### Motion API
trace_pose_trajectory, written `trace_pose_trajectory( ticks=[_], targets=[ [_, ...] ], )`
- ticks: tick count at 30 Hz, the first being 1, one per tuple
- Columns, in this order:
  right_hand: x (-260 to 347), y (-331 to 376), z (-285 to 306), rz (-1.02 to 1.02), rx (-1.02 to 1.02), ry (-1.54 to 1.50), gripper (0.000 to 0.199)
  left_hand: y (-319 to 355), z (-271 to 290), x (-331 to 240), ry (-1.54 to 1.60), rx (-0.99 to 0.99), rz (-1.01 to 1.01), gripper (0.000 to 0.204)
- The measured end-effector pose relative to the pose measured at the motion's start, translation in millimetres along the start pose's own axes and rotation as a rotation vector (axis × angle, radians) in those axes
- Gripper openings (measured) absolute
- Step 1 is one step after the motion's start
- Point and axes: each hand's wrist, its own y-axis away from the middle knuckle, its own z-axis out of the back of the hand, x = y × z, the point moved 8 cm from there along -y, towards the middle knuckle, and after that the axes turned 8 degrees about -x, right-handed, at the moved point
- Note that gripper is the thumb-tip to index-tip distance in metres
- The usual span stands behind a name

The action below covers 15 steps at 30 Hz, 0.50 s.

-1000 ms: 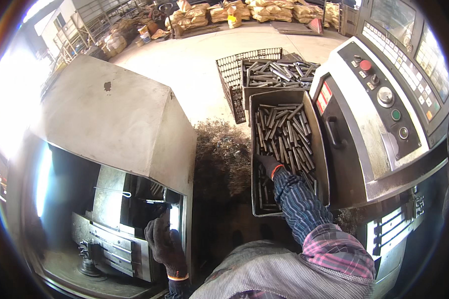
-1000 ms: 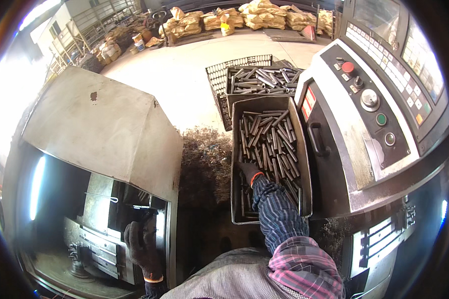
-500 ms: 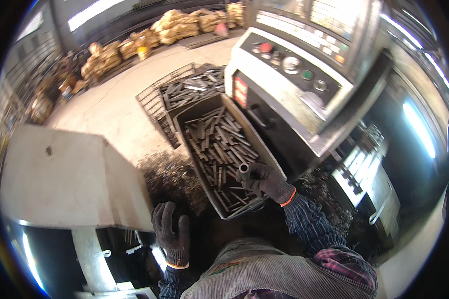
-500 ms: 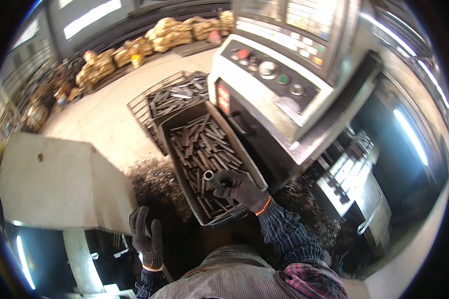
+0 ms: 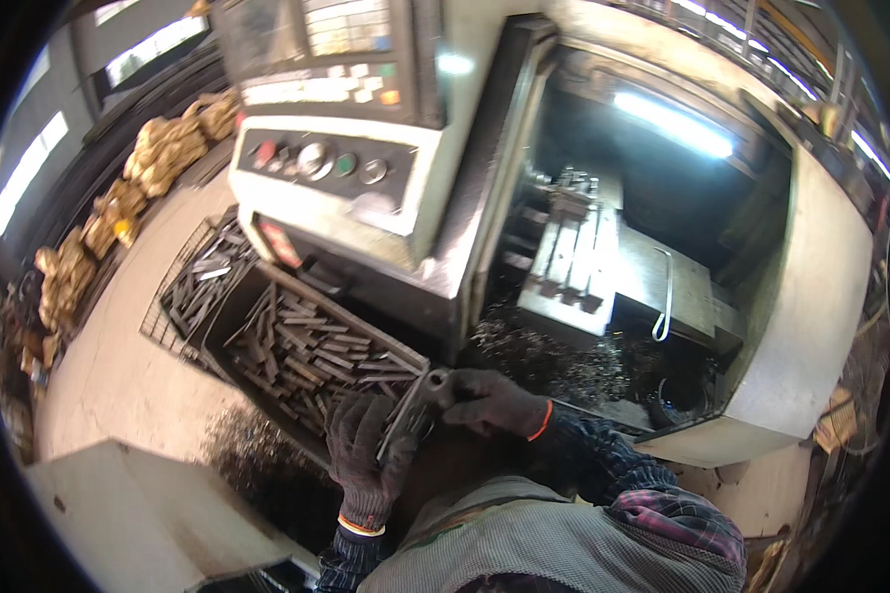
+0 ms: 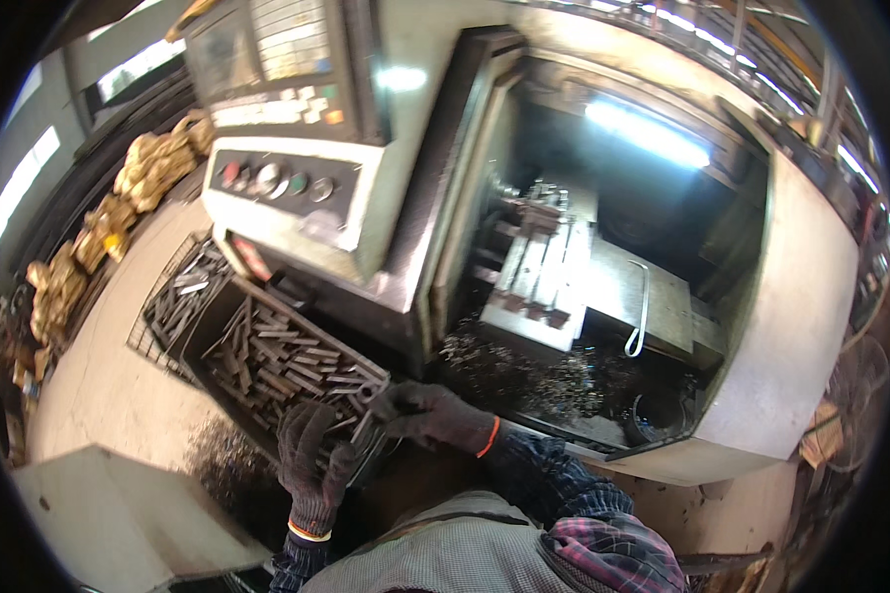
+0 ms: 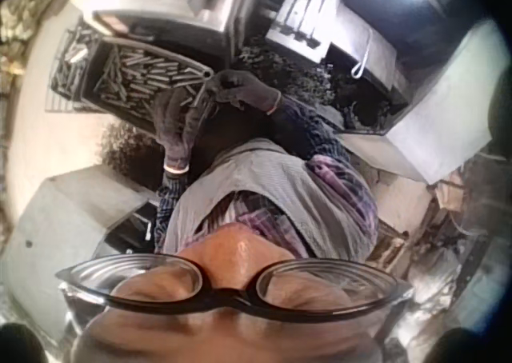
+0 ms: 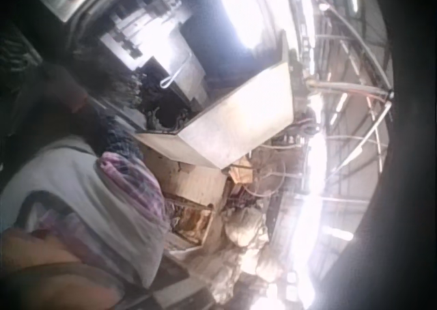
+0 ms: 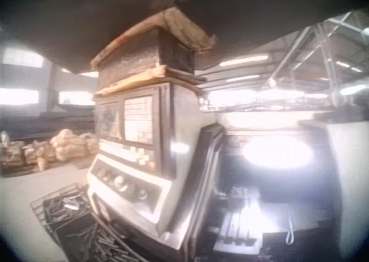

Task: The person operates a CNC lathe by repeatedly loading metal rods into the chuck, starting the machine via the control panel, and removing finished parts. The person places the finished parts into a nearby bin and continues the cycle.

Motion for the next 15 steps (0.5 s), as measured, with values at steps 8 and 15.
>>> trace_pose_trajectory(
  ticks=[8, 15],
  targets=[
    [13, -23, 68, 0.542, -0.149, 0.579, 0.047, -40, -143, -14, 0.5, 0.21, 0.141, 0.034],
    [64, 46, 192, 0.518, -0.607, 0.412, 0.04, -78, -263, -8, -0.036, 0.575, -0.243, 0.03]
  ],
)
